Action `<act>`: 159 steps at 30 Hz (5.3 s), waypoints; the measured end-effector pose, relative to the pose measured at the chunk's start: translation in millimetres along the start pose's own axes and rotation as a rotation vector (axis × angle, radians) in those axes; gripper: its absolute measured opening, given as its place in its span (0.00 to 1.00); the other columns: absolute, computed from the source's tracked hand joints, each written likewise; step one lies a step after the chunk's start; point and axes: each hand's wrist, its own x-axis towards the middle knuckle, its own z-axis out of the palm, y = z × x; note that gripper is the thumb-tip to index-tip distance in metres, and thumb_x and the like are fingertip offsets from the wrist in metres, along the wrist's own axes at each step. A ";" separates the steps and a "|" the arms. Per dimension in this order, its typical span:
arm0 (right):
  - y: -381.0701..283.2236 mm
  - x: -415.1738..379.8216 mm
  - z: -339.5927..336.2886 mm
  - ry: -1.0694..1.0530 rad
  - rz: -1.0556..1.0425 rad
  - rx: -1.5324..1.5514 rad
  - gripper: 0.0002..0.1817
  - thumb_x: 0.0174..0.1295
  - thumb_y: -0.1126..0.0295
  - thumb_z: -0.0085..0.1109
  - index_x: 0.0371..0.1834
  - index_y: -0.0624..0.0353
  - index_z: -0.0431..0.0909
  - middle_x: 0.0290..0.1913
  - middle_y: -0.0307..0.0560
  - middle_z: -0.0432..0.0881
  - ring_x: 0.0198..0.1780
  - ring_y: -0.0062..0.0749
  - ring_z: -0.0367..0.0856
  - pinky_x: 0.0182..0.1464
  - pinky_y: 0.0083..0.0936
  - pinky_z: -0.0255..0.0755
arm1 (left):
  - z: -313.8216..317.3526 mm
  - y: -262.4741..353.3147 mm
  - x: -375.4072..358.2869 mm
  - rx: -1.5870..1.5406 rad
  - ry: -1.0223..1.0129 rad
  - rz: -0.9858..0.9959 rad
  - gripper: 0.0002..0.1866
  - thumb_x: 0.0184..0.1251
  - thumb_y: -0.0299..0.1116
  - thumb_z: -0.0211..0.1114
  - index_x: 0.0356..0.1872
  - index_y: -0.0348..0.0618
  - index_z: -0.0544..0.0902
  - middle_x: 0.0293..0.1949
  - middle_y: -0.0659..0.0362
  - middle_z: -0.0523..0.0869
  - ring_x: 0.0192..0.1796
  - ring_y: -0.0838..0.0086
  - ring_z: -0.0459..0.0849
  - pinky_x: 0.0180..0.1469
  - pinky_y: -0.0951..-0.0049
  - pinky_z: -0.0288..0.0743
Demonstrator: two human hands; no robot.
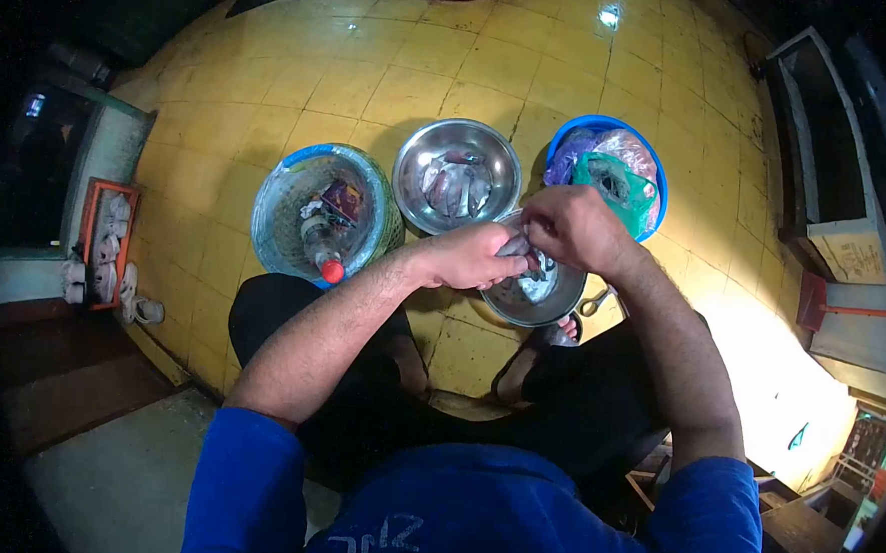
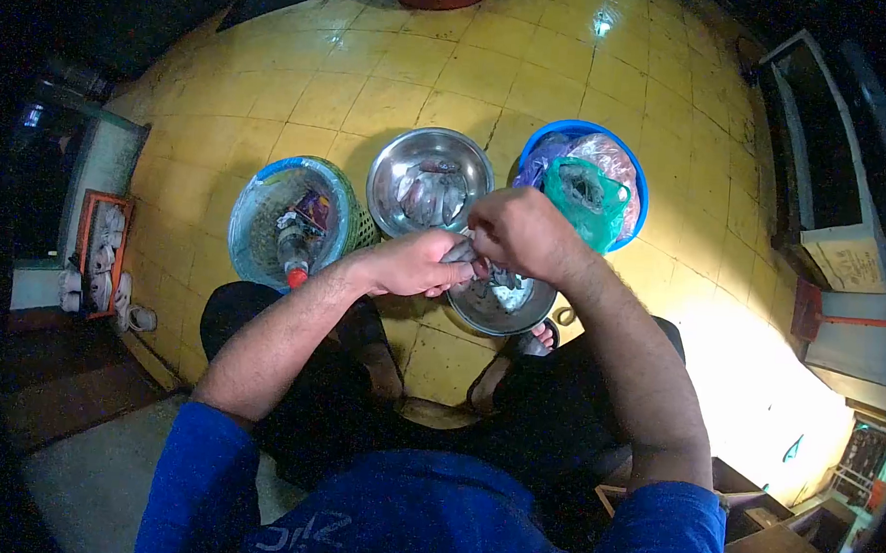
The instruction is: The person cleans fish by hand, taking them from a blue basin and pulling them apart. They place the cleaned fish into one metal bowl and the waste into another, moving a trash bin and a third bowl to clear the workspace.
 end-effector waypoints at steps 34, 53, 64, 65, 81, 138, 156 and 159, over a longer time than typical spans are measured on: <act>35.1 -14.0 -14.0 -0.178 0.439 -0.019 0.08 0.52 0.73 0.66 0.35 0.61 0.85 0.32 0.53 0.87 0.35 0.40 0.87 0.40 0.33 0.79 | -120.3 18.6 -51.2 0.974 1.161 0.195 0.29 0.64 0.35 0.66 0.65 0.37 0.71 0.61 0.42 0.77 0.61 0.51 0.78 0.65 0.60 0.71; 97.1 82.0 53.5 0.155 0.591 0.021 0.13 0.59 0.63 0.61 0.44 0.55 0.86 0.42 0.55 0.87 0.44 0.50 0.85 0.50 0.39 0.78 | -134.7 33.6 -86.9 0.548 1.271 0.225 0.25 0.68 0.34 0.64 0.64 0.38 0.73 0.62 0.48 0.78 0.63 0.64 0.76 0.62 0.65 0.71; 228.9 1.5 17.7 0.124 1.131 -0.077 0.12 0.55 0.67 0.58 0.35 0.66 0.84 0.35 0.59 0.87 0.34 0.47 0.87 0.39 0.39 0.80 | -130.0 35.3 -81.6 0.572 1.255 0.216 0.24 0.66 0.37 0.66 0.62 0.43 0.75 0.59 0.48 0.80 0.61 0.61 0.79 0.54 0.63 0.77; 252.8 -11.1 31.7 0.000 1.110 -0.193 0.13 0.54 0.67 0.58 0.36 0.66 0.84 0.38 0.61 0.87 0.38 0.49 0.87 0.43 0.40 0.80 | -131.0 34.4 -80.3 0.580 1.253 0.212 0.24 0.66 0.37 0.66 0.62 0.43 0.75 0.59 0.48 0.80 0.61 0.61 0.79 0.54 0.63 0.77; 248.1 -22.4 35.1 -0.276 0.824 -0.412 0.16 0.57 0.62 0.60 0.39 0.64 0.85 0.44 0.62 0.85 0.47 0.54 0.85 0.50 0.43 0.77 | -129.8 29.8 -71.9 0.596 1.203 0.218 0.21 0.65 0.38 0.65 0.57 0.40 0.79 0.55 0.49 0.83 0.57 0.60 0.81 0.60 0.63 0.75; 64.6 -5.0 24.3 -0.319 0.329 0.309 0.10 0.56 0.66 0.62 0.30 0.62 0.78 0.25 0.49 0.81 0.30 0.32 0.80 0.36 0.33 0.73 | -0.2 -26.4 21.6 0.807 0.307 -0.012 0.17 0.69 0.35 0.62 0.50 0.33 0.72 0.45 0.38 0.83 0.53 0.45 0.81 0.54 0.50 0.74; 29.4 1.4 11.1 0.000 0.016 0.275 0.09 0.56 0.73 0.66 0.41 0.60 0.83 0.37 0.50 0.86 0.39 0.43 0.86 0.43 0.34 0.80 | -16.9 -1.6 14.1 0.718 0.510 0.185 0.15 0.61 0.29 0.67 0.46 0.34 0.76 0.47 0.43 0.82 0.54 0.50 0.82 0.56 0.58 0.75; 29.4 1.1 24.6 0.043 -0.066 0.216 0.11 0.54 0.74 0.67 0.42 0.59 0.83 0.38 0.51 0.83 0.40 0.44 0.84 0.41 0.35 0.79 | -14.1 2.3 17.5 0.633 0.474 0.134 0.17 0.60 0.31 0.68 0.47 0.34 0.77 0.46 0.42 0.83 0.53 0.51 0.83 0.55 0.59 0.76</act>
